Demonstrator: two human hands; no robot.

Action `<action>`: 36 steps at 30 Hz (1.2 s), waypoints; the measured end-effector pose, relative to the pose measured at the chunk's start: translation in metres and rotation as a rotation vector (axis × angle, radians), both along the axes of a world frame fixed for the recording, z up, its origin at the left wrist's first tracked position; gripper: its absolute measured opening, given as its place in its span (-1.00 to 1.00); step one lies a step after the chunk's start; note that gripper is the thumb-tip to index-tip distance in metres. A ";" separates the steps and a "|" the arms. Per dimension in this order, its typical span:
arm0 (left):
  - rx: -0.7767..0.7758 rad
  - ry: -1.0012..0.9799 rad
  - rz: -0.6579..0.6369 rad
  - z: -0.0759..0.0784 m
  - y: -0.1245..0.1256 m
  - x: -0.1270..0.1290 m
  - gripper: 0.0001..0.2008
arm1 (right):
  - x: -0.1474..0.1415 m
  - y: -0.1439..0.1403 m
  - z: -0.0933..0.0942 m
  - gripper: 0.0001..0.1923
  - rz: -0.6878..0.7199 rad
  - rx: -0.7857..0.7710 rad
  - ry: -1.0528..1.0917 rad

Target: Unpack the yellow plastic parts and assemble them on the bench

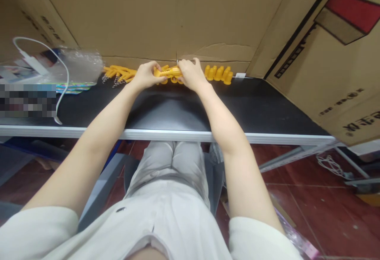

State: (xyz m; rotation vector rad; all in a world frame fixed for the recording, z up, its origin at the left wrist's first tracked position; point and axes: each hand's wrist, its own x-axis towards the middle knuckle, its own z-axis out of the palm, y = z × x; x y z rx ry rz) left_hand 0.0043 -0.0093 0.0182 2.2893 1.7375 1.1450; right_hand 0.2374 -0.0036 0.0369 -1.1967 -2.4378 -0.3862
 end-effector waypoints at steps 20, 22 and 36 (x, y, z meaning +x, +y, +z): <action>0.124 0.127 -0.042 -0.001 -0.007 0.005 -0.58 | 0.008 0.006 0.003 -0.72 0.021 -0.076 0.069; 0.130 0.146 -0.029 -0.002 -0.007 0.006 -0.58 | 0.008 0.005 0.004 -0.76 0.004 -0.092 0.077; 0.117 0.081 0.014 -0.007 -0.001 0.004 -0.60 | 0.012 0.010 -0.001 -0.57 0.056 -0.117 0.180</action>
